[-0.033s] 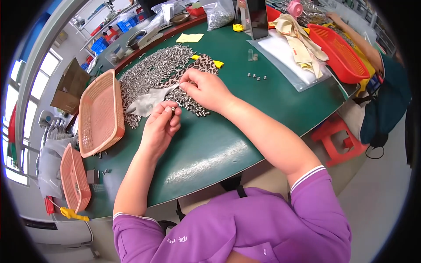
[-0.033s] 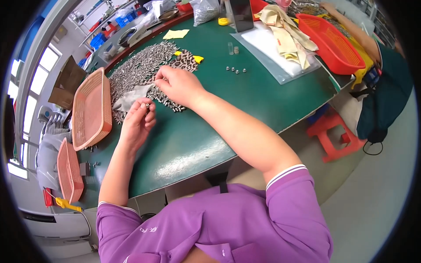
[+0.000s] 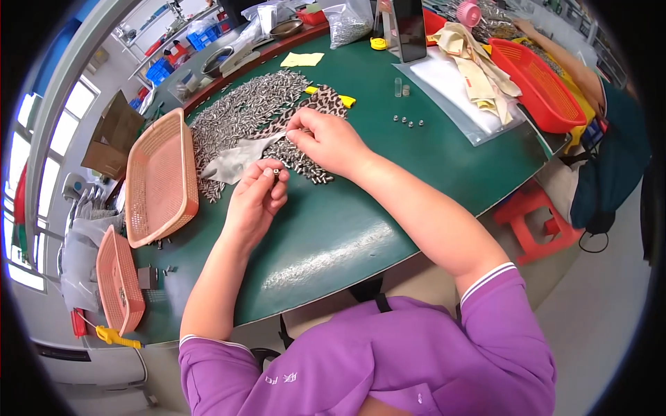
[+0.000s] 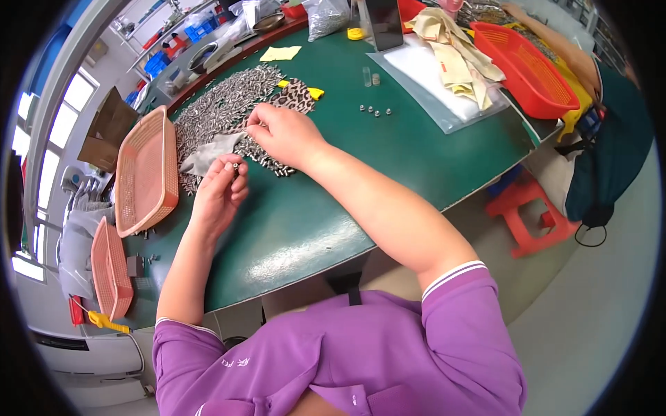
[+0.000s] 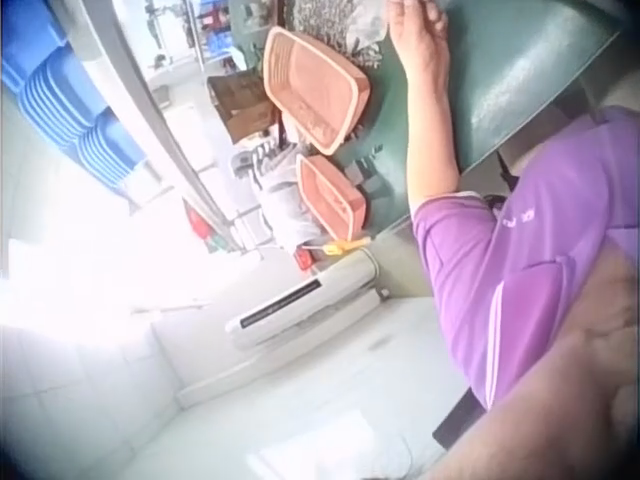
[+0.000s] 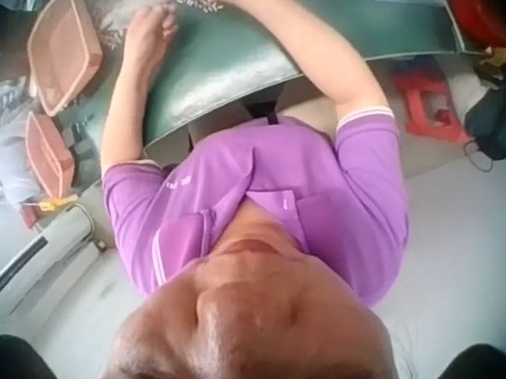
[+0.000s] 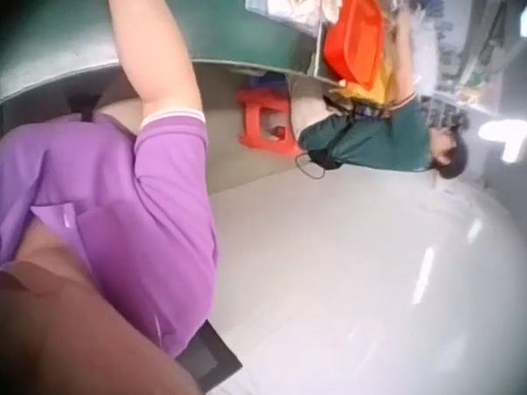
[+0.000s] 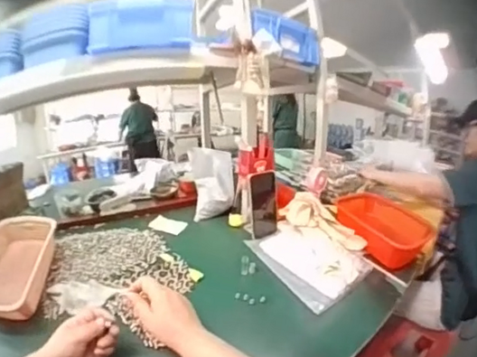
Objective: Manually sorting and inspecting small metal pins or screws on a green workbench.
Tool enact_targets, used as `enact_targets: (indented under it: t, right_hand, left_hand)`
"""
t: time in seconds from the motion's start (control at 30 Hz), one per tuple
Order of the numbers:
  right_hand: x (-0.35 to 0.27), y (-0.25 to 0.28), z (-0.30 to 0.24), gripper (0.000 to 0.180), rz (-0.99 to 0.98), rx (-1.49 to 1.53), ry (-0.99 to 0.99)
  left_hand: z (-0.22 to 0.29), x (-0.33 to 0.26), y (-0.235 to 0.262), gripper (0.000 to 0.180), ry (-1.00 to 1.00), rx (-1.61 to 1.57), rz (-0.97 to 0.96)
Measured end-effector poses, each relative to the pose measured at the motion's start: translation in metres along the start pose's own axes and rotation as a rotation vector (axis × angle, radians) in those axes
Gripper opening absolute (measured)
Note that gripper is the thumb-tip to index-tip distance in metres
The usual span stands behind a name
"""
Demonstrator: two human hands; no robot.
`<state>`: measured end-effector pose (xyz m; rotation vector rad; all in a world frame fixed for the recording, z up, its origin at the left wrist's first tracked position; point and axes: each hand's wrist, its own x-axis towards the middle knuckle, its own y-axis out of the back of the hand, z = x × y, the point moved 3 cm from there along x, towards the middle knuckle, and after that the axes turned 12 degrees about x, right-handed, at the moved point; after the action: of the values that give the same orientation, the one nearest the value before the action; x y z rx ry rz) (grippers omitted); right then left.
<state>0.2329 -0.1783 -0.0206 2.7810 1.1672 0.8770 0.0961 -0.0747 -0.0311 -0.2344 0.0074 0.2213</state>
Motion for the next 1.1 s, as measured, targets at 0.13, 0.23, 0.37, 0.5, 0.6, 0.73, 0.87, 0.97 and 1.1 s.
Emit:
enact_targets:
  t: [0.13,0.23,0.37,0.5,0.6,0.73,0.87,0.97,1.1]
  right_hand:
    - [0.000,-0.003,0.000,0.018,0.005,-0.009,0.035]
    - [-0.001,-0.001,0.000,0.018,0.000,-0.027,0.035]
    - [-0.002,-0.002,0.001,0.018,-0.014,-0.023,0.035]
    - [-0.002,0.000,0.002,0.018,-0.007,-0.018,0.039]
    - [-0.001,-0.001,0.000,0.017,-0.009,-0.014,0.035]
    - [0.001,-0.002,0.003,0.015,0.001,0.003,0.041]
    - [0.002,-0.003,0.001,0.019,-0.006,0.010,-0.011]
    - [0.003,-0.004,0.002,0.019,-0.003,-0.002,-0.013]
    - [0.003,0.004,0.001,0.015,0.025,-0.017,0.020]
  left_hand:
    - [-0.003,-0.002,0.003,0.013,-0.016,0.009,-0.018]
    - [-0.003,-0.003,0.001,0.013,-0.014,0.000,-0.026]
    - [-0.004,-0.003,-0.001,0.014,-0.003,0.016,-0.010]
    - [-0.006,0.000,0.002,0.016,0.029,-0.069,-0.010]
    - [-0.007,0.002,0.007,0.020,0.078,-0.197,0.034]
    - [-0.009,0.003,0.012,0.030,0.106,-0.352,0.096]
    - [-0.009,0.004,0.019,0.041,0.081,-0.437,0.038]
    - [-0.009,0.005,0.022,0.042,0.070,-0.446,0.013]
    - [-0.006,0.007,0.018,0.042,0.045,-0.436,-0.036]
